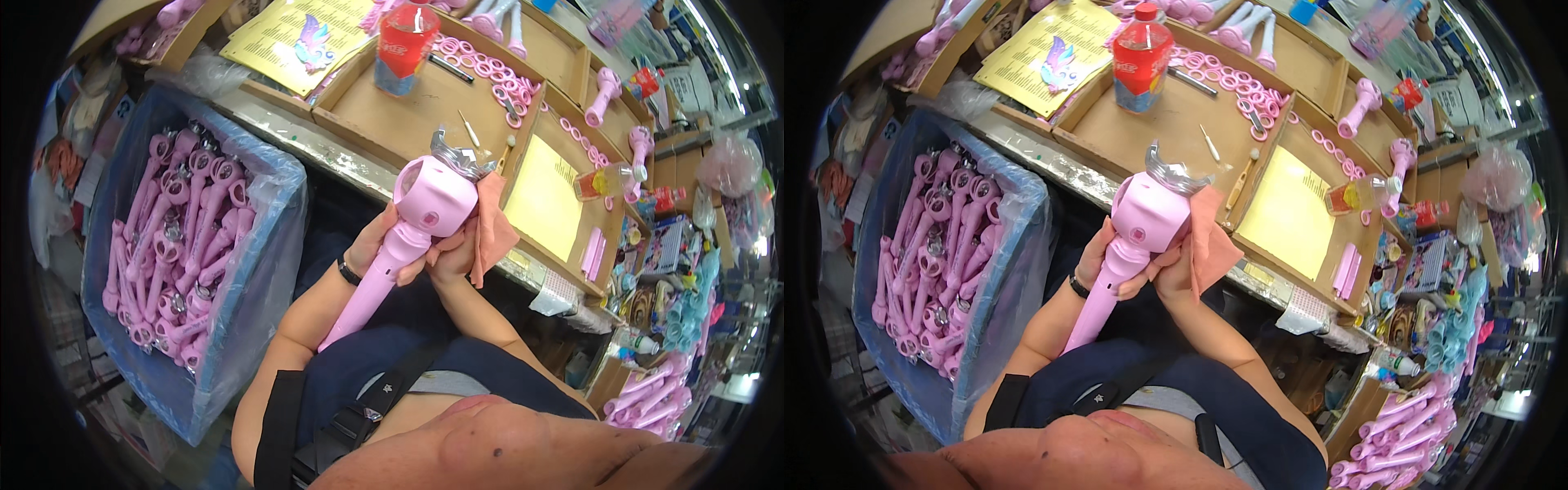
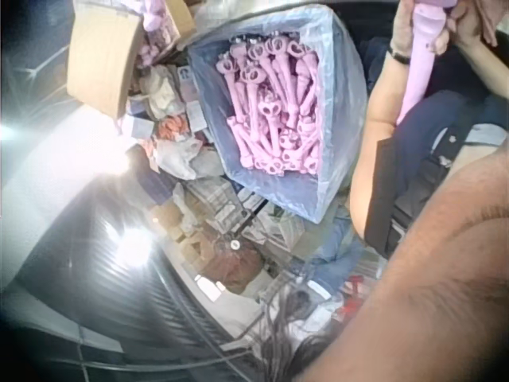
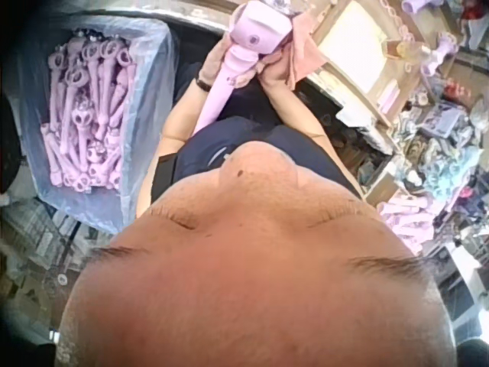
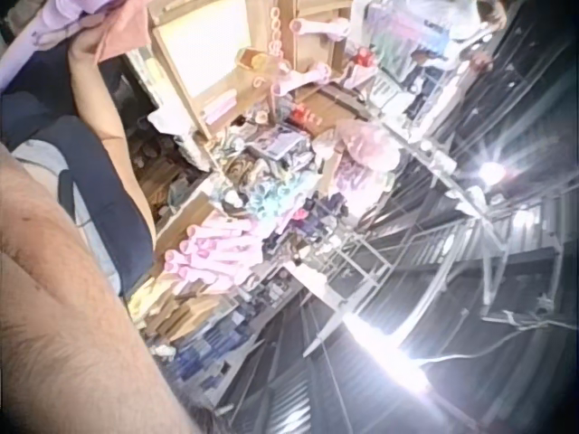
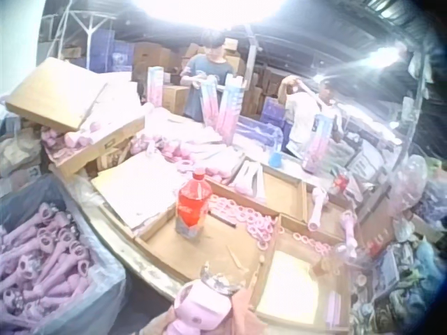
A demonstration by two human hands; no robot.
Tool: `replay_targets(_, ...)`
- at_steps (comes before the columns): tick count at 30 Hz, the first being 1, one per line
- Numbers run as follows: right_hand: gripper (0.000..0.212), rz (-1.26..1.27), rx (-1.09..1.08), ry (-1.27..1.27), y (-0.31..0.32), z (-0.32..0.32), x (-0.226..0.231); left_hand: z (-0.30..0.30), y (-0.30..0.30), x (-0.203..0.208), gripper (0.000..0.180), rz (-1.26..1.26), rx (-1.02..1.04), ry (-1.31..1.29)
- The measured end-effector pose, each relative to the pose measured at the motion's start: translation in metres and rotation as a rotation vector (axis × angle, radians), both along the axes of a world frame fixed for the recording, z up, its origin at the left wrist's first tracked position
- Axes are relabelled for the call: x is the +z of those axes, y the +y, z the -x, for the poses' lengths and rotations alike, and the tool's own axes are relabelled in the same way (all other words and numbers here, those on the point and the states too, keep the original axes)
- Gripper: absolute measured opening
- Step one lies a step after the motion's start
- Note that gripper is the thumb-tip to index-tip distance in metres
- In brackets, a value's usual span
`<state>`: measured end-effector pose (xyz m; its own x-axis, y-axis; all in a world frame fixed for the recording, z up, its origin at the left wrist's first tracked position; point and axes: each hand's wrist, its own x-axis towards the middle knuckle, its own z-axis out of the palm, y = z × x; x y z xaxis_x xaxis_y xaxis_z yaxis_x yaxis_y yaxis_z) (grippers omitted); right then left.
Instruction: The person assembles pink batons by inserting a small metal piece into the head, wiping the surface with a cloth, and attaching a decorative sticker to the handle. The person repeats these steps on multiple batons, placing finished units on the table.
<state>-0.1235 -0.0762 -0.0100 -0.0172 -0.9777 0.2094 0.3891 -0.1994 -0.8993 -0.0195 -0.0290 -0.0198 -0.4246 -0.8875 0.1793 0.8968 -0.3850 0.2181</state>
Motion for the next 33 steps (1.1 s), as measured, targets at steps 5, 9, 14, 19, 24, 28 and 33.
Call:
replay_targets(5, 0.038, 0.051, -0.114, 0.336, -0.002, 0.018, 0.037, -0.001, 0.001, 0.024, 0.067, 0.037, 0.629, -0.964)
replay_targets(9, 0.032, -0.252, -0.039, 0.191, -0.006, 0.015, 0.029, -0.008, 0.006, 0.040, 0.081, 0.205, 0.643, -1.268)
replay_targets(14, 0.032, -0.376, 0.173, -0.124, -0.007, 0.014, -0.008, -0.016, 0.007, 0.031, 0.071, -0.057, 0.160, -0.573)
replay_targets(19, 0.037, -0.162, 0.289, -0.013, -0.022, 0.034, -0.009, -0.010, 0.008, 0.014, 0.073, 0.079, 0.137, -0.171)
replay_targets(24, 0.036, -0.230, 0.299, -0.140, -0.028, 0.039, 0.005, -0.014, 0.009, 0.010, 0.074, 0.056, 0.185, -0.238)
replay_targets(28, 0.030, -0.326, 0.366, -0.244, -0.013, 0.032, 0.009, -0.016, 0.011, 0.010, 0.075, 0.027, 0.185, -0.310)
replay_targets(33, 0.030, -0.123, 0.427, -0.017, -0.007, 0.031, 0.020, -0.025, 0.016, 0.023, 0.069, 0.048, 0.163, -0.455)
